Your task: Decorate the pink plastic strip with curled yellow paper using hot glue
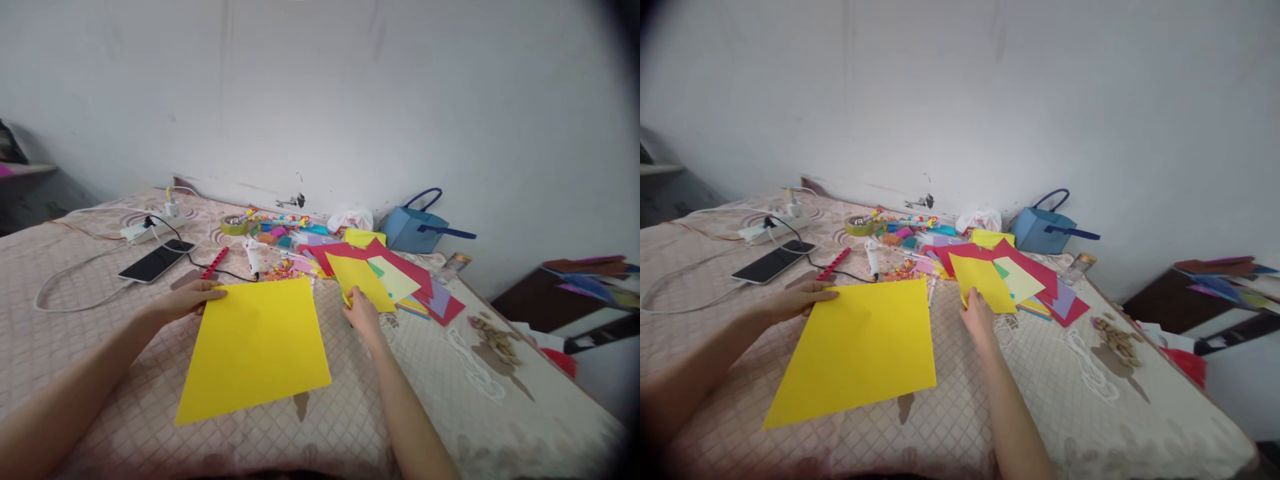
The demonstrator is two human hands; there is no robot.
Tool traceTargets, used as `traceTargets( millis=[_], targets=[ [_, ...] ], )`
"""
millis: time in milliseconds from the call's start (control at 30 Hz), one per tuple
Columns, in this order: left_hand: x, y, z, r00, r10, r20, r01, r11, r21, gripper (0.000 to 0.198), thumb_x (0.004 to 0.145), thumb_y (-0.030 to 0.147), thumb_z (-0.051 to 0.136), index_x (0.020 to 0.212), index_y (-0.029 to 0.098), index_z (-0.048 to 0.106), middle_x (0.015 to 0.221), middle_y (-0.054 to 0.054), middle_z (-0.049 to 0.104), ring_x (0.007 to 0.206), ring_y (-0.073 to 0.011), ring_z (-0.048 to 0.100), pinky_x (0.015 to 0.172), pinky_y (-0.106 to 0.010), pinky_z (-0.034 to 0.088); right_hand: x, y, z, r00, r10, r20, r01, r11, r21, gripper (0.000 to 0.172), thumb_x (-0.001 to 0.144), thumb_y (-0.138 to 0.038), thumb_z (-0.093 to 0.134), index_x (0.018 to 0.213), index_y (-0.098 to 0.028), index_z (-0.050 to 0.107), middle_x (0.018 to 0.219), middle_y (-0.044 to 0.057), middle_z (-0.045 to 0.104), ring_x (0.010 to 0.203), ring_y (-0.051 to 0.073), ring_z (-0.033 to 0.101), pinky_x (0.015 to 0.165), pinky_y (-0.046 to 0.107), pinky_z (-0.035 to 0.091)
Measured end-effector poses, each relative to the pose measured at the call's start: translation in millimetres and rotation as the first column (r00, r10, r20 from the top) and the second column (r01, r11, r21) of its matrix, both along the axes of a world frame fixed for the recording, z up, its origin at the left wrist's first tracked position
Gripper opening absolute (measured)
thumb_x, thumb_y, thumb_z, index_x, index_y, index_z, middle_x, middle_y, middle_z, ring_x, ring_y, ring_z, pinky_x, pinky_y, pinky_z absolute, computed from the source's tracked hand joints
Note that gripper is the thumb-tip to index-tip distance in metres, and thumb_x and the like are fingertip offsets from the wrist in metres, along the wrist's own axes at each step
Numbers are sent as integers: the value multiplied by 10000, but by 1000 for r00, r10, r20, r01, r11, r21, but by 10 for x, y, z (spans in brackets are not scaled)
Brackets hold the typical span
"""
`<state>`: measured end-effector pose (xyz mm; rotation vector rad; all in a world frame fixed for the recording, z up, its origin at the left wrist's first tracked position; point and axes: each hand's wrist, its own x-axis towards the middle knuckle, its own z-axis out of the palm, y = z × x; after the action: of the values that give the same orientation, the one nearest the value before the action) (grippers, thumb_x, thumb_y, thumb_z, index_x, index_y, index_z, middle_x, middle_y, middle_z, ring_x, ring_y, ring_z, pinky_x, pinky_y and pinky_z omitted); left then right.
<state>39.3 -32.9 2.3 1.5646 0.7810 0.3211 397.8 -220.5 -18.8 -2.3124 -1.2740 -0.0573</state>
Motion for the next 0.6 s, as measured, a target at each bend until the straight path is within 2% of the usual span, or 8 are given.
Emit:
traceTargets(
  millis=[133, 333, 433, 600],
  targets=[
    [3, -4, -8, 1000, -14, -2, 14, 1000, -14, 308, 644, 449, 655, 669, 149, 589, 506, 22, 458, 378, -56, 344, 358, -176, 203, 118, -33, 32, 997, -66, 35, 64, 997, 53, 229, 734, -137, 520, 957, -183, 494, 866, 73, 565, 793, 199, 549, 637, 272, 351],
    [-16, 11, 18, 999, -26, -20, 26, 1000, -9, 301, 622, 439, 678, 652, 147, 611, 482, 21, 457, 369, -52, 323, 342, -174, 193, 52, -75, 131, 1000, 15, -15, -11, 971, 241, 293, 770, -303, 531, 1040, -193, 507, 969, 94, 534, 875, 227, 521, 755, 327, 381],
    [-56, 30, 40, 996, -74, -39, 74, 997, -11, 304, 631, 442, 667, 665, 143, 626, 469, 18, 463, 355, -49, 306, 337, -177, 182, -120, -120, 172, 988, 129, -83, -93, 934, 345, 270, 828, -355, 446, 1033, -196, 522, 939, 87, 553, 850, 214, 532, 785, 335, 399],
    [-122, 21, 34, 994, -106, -41, 105, 994, -25, 292, 629, 427, 678, 632, 141, 619, 465, 11, 459, 345, -48, 312, 337, -183, 167, -627, -402, 95, 875, 419, -244, -325, 881, 344, 197, 814, -372, 489, 905, -232, 595, 785, 26, 614, 661, 166, 564, 605, 270, 443]
  ],
)
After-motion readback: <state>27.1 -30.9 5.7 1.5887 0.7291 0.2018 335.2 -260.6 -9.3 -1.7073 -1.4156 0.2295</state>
